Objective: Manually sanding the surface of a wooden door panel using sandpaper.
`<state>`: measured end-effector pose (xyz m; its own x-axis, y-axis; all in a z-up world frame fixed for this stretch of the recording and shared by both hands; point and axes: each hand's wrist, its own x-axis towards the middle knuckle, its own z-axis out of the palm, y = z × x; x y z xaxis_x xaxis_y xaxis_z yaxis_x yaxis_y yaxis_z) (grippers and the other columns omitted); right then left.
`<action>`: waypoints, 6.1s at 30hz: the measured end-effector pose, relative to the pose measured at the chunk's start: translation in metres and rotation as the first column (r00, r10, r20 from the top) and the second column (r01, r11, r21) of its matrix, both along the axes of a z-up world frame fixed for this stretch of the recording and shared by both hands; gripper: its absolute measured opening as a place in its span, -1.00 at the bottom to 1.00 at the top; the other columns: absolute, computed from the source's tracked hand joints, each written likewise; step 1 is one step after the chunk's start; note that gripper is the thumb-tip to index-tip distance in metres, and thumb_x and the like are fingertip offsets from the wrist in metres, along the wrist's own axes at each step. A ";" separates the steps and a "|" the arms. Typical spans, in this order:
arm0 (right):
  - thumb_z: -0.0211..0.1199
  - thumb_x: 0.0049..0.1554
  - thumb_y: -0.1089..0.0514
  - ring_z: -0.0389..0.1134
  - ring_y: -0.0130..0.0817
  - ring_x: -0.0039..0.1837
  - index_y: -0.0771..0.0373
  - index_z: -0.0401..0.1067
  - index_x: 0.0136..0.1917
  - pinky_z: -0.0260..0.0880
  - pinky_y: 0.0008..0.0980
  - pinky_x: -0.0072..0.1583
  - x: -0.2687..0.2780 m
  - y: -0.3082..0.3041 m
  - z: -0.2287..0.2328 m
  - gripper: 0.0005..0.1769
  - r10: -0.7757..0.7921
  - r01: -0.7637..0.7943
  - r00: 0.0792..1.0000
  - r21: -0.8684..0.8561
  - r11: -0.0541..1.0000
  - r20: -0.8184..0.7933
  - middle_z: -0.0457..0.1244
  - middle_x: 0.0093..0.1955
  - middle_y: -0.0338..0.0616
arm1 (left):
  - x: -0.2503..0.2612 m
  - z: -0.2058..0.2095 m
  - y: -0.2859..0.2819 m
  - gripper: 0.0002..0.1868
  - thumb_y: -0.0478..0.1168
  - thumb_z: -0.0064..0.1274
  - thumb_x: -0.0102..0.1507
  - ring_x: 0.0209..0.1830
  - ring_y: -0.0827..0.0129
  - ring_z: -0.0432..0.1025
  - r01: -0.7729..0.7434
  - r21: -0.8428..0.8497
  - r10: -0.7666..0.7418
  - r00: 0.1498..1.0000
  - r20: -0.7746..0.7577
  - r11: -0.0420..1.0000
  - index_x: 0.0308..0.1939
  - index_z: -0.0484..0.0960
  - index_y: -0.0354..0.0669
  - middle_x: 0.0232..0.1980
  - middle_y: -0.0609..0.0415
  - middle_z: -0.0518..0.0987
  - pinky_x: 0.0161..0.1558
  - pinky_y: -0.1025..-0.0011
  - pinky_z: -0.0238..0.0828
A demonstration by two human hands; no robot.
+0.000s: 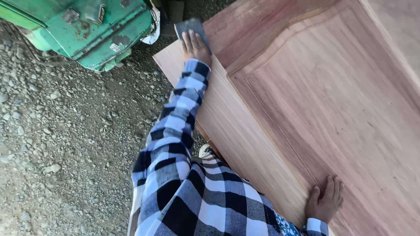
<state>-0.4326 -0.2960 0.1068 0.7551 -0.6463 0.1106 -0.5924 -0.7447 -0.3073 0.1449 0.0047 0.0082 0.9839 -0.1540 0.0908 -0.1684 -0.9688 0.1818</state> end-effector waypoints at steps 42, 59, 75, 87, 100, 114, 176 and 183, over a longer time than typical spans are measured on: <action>0.13 0.30 0.06 -0.12 0.05 0.75 0.18 0.23 0.61 -0.25 0.21 0.62 0.000 -0.002 0.000 -0.37 -0.029 0.030 0.999 0.026 0.999 -0.030 0.00 0.73 0.05 | 0.058 -0.009 0.005 -0.42 -0.25 -0.22 0.38 0.57 -0.26 0.03 -0.063 0.002 0.063 0.997 -0.051 0.998 0.46 0.28 -0.45 0.53 -0.34 0.21 0.53 -0.16 -0.08; 0.14 0.31 0.04 -0.13 0.06 0.76 0.15 0.22 0.62 -0.26 0.24 0.63 -0.003 -0.003 -0.003 -0.35 -0.019 0.019 1.000 0.038 0.999 -0.002 0.00 0.73 0.03 | 0.048 -0.034 -0.003 -0.43 -0.23 -0.16 0.30 0.50 -0.32 0.09 -0.051 0.042 0.045 0.990 0.133 0.998 0.37 0.36 -0.46 0.47 -0.33 0.28 0.44 -0.22 0.01; 0.12 0.30 0.07 -0.15 0.05 0.77 0.19 0.20 0.64 -0.27 0.25 0.64 -0.007 -0.007 -0.005 -0.33 0.005 -0.003 1.000 0.041 0.999 -0.030 -0.01 0.75 0.06 | -0.141 0.009 -0.007 -0.40 -0.25 -0.30 0.33 0.56 -0.29 0.04 0.409 0.111 -0.418 0.905 0.074 0.906 0.44 0.25 -0.50 0.54 -0.40 0.16 0.48 -0.16 0.05; 0.11 0.30 0.09 -0.12 0.10 0.77 0.24 0.22 0.63 -0.25 0.26 0.64 -0.007 -0.006 -0.004 -0.34 0.022 -0.021 0.999 0.008 1.000 -0.030 0.01 0.74 0.09 | -0.082 0.026 -0.028 -0.36 -0.05 -0.31 0.44 0.58 -0.40 -0.06 0.230 0.110 -0.222 0.972 -0.081 0.967 0.45 0.18 -0.53 0.56 -0.46 0.08 0.45 -0.30 -0.04; 0.12 0.30 0.10 -0.10 0.10 0.77 0.23 0.24 0.62 -0.21 0.19 0.67 -0.002 -0.002 0.001 -0.35 0.030 -0.031 0.999 0.023 0.999 0.034 0.02 0.73 0.11 | 0.018 -0.023 -0.013 -0.45 -0.24 -0.23 0.34 0.53 -0.28 0.09 0.003 0.039 -0.009 0.987 0.161 0.999 0.39 0.35 -0.44 0.51 -0.33 0.22 0.46 -0.18 0.03; 0.12 0.28 0.15 -0.12 0.11 0.76 0.25 0.24 0.62 -0.25 0.24 0.62 -0.004 -0.003 -0.001 -0.34 0.001 -0.001 0.999 0.019 1.000 -0.046 0.00 0.74 0.12 | 0.042 -0.030 0.001 -0.39 -0.20 -0.23 0.29 0.53 -0.28 0.00 -0.021 0.020 0.019 0.991 0.133 1.000 0.40 0.30 -0.45 0.51 -0.36 0.21 0.46 -0.16 -0.15; 0.11 0.27 0.14 0.00 0.19 0.71 0.35 0.23 0.52 -0.08 0.18 0.64 -0.024 -0.033 -0.034 -0.42 0.156 -0.151 0.987 -0.103 0.983 0.037 0.09 0.65 0.24 | -0.052 -0.017 0.119 -0.39 -0.30 -0.23 0.34 0.63 -0.16 -0.07 0.115 -0.017 -0.114 0.992 0.045 0.993 0.48 0.16 -0.40 0.59 -0.31 0.11 0.57 -0.10 -0.15; 0.11 0.24 0.17 -0.02 0.16 0.72 0.34 0.23 0.51 -0.13 0.27 0.66 -0.026 -0.030 -0.035 -0.40 0.065 -0.066 0.998 -0.084 0.994 -0.015 0.08 0.60 0.21 | -0.209 -0.004 0.045 -0.46 -0.30 -0.32 0.47 0.65 -0.30 -0.12 0.490 0.019 -0.489 0.864 0.119 0.872 0.49 0.12 -0.59 0.58 -0.53 0.05 0.59 -0.22 -0.24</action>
<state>-0.4585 -0.3259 0.0721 0.7968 -0.5845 0.1530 -0.5451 -0.8047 -0.2350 -0.0644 0.0500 0.0040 0.7648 -0.6111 0.2039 -0.6407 -0.7546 0.1418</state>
